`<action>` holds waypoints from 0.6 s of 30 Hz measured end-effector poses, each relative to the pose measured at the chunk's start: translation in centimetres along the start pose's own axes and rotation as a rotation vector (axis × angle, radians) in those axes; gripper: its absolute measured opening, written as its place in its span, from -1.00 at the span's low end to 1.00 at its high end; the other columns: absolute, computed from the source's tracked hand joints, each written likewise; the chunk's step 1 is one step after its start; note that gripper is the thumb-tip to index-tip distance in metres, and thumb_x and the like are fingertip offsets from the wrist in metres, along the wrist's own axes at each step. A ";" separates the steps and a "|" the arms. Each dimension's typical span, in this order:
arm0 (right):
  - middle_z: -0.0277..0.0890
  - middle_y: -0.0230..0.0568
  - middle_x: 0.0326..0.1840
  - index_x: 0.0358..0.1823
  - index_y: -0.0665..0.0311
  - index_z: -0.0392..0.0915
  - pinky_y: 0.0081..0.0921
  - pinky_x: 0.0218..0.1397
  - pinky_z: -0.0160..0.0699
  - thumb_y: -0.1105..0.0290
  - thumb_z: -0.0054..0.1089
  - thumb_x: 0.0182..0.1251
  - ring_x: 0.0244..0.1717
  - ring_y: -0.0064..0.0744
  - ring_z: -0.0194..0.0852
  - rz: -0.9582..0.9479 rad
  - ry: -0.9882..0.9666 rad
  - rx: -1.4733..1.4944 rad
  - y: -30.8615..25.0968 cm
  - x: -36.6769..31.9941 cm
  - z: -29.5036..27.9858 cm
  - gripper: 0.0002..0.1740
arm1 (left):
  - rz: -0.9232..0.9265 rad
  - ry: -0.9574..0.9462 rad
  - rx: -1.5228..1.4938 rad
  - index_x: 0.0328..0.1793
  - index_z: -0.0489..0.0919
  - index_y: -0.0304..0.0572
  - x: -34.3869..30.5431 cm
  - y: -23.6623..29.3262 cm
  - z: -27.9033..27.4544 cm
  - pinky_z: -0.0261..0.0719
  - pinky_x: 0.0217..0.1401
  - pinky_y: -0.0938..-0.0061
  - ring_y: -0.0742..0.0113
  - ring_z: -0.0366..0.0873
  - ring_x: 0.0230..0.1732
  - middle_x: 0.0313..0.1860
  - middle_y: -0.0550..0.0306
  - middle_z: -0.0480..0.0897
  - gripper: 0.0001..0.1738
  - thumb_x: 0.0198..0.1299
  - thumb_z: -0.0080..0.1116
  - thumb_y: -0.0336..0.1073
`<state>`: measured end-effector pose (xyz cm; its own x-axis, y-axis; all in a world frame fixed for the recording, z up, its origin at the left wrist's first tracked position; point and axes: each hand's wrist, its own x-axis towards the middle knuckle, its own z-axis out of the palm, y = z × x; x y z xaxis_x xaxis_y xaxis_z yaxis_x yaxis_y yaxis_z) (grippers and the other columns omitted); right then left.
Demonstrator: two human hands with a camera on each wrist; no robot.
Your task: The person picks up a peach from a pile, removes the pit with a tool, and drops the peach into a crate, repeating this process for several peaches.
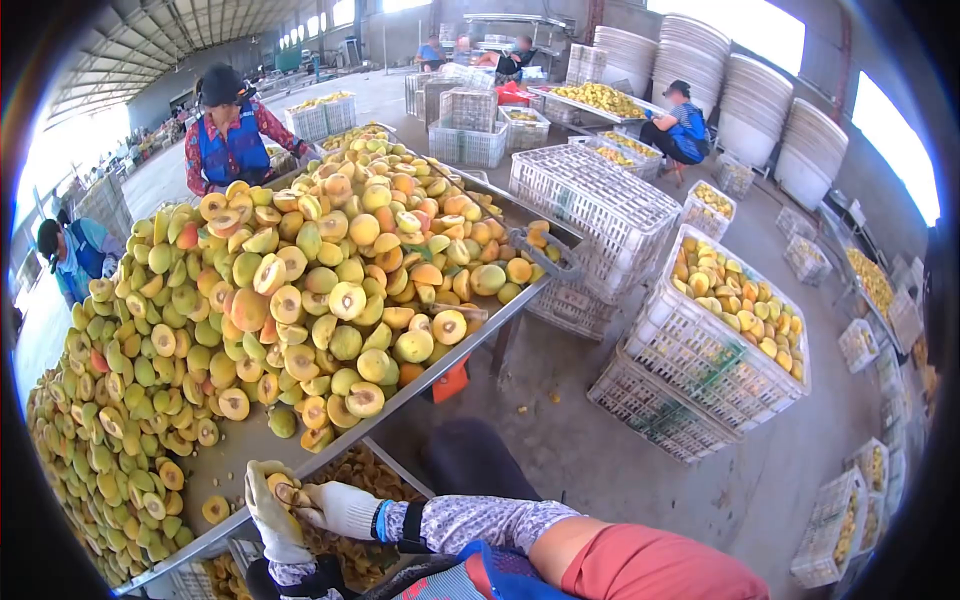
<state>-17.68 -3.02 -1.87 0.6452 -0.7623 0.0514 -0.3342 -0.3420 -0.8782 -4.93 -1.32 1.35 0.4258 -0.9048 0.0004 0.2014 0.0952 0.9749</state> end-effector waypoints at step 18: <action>0.48 -0.23 -0.55 -0.25 0.27 0.53 -0.38 -0.56 0.49 -0.17 -0.13 0.62 -0.66 -0.36 0.45 0.172 -0.232 0.726 2.5 1.0 4.3 -0.39 | -0.077 0.057 -0.029 -0.26 0.54 -0.23 0.2 0.2 -0.2 0.47 -0.46 0.51 0.34 0.47 -0.57 -0.53 0.11 0.52 -0.52 0.51 -0.01 0.06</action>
<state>-14.94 -2.30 -6.10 0.7790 -0.6102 -0.1439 0.0395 0.2769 -0.9601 -4.62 -1.44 1.49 0.4575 -0.8849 -0.0875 0.2604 0.0393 0.9647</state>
